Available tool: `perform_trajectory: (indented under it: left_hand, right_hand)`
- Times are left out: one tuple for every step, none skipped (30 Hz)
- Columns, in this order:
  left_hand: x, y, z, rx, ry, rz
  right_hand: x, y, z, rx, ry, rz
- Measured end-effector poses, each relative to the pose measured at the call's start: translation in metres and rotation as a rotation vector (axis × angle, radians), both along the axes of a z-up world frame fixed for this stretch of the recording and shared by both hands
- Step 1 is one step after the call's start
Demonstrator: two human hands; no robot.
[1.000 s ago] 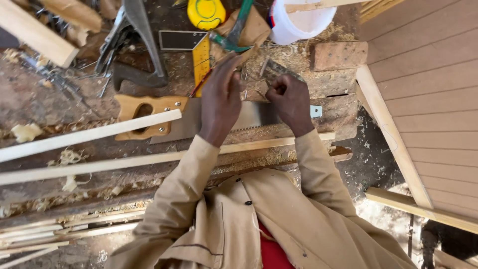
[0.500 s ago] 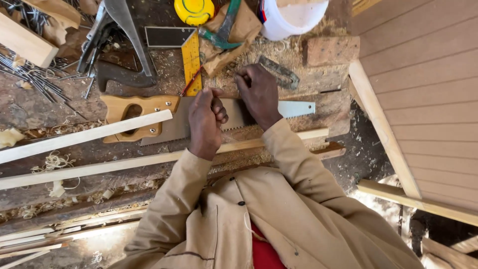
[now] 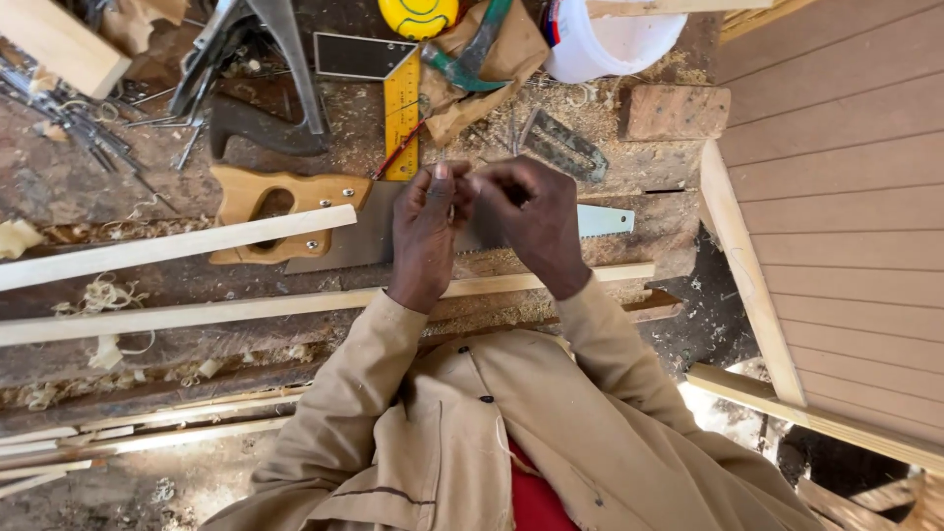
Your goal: Measuring, marking, sawing, and assembling wood pieces for a structure.
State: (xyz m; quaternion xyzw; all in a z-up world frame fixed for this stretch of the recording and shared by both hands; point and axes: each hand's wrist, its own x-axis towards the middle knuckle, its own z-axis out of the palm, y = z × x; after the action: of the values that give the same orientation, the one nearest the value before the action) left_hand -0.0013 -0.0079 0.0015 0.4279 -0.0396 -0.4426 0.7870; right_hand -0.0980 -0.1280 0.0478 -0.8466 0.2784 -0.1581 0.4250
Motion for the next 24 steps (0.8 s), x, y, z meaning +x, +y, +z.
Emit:
perform_trajectory:
  left_hand:
    - [-0.004,-0.002,-0.016,-0.012,0.008,0.019]
    - [-0.006,-0.002,-0.032,-0.019,0.011,0.044]
    - [-0.005,-0.001,-0.030,-0.021,0.010,0.040]
    - [-0.002,0.000,-0.028,0.004,-0.015,0.055]
    - [0.000,0.001,-0.025,0.030,-0.041,0.070]
    - [0.001,0.003,-0.021,0.023,-0.040,0.065]
    - [0.002,0.005,-0.018,-0.036,0.014,0.069]
    - [0.005,0.010,-0.014,-0.089,0.064,0.083]
    - [0.010,0.009,-0.008,-0.089,0.061,0.086]
    - [0.013,0.010,-0.002,-0.165,0.088,0.085]
    - [0.017,0.012,0.003,-0.240,0.114,0.084]
    - [0.019,0.012,0.006,-0.245,0.103,0.096]
    - [0.022,0.012,0.009,-0.224,0.103,0.109]
    - [0.021,0.017,0.012,-0.194,0.113,0.124]
    - [0.024,0.019,0.014,-0.191,0.112,0.139]
    - [0.025,0.021,0.015,-0.216,0.138,0.138]
    - [0.026,0.021,0.016,-0.242,0.163,0.136]
    - [0.026,0.021,0.016,-0.245,0.158,0.144]
    - [0.026,0.020,0.016,-0.271,0.106,0.144]
    - [0.022,0.019,0.015,-0.295,0.061,0.134]
    - [0.018,0.020,0.004,-0.296,0.065,0.132]
    - [0.015,0.019,-0.007,-0.298,0.082,0.141]
    - [0.013,0.017,-0.019,-0.299,0.099,0.149]
    - [0.010,0.018,-0.030,-0.299,0.106,0.138]
  right_hand:
    - [0.002,-0.006,-0.009,-0.065,-0.009,-0.128]
    - [0.006,-0.010,-0.019,-0.125,-0.024,-0.251]
    - [0.009,-0.017,-0.027,-0.127,-0.024,-0.255]
    - [0.013,-0.025,-0.035,-0.144,-0.114,-0.236]
    - [0.017,-0.033,-0.044,-0.162,-0.204,-0.215]
    - [0.019,-0.034,-0.040,-0.169,-0.204,-0.220]
    - [0.022,-0.034,-0.037,-0.261,-0.174,-0.158]
    - [0.029,-0.032,-0.034,-0.346,-0.148,-0.087]
    - [0.031,-0.036,-0.042,-0.345,-0.151,-0.085]
    - [0.031,-0.039,-0.049,-0.328,-0.133,-0.117]
    - [0.031,-0.040,-0.057,-0.311,-0.115,-0.149]
    - [0.031,-0.042,-0.056,-0.313,-0.126,-0.137]
    - [0.031,-0.043,-0.055,-0.224,-0.103,-0.178]
    - [0.028,-0.040,-0.054,-0.128,-0.066,-0.217]
    - [0.031,-0.036,-0.046,-0.123,-0.066,-0.203]
    - [0.033,-0.034,-0.038,-0.093,-0.053,-0.209]
    - [0.034,-0.033,-0.030,-0.063,-0.040,-0.214]
    - [0.042,-0.034,-0.022,-0.065,-0.044,-0.206]
    - [0.049,-0.037,-0.015,-0.050,-0.027,-0.171]
    - [0.050,-0.037,-0.007,-0.035,-0.003,-0.146]
    - [0.063,-0.039,0.004,-0.036,0.000,-0.147]
    - [0.076,-0.042,0.015,-0.031,-0.131,-0.092]
    - [0.088,-0.045,0.026,-0.026,-0.260,-0.034]
    - [0.097,-0.052,0.029,-0.028,-0.254,-0.045]
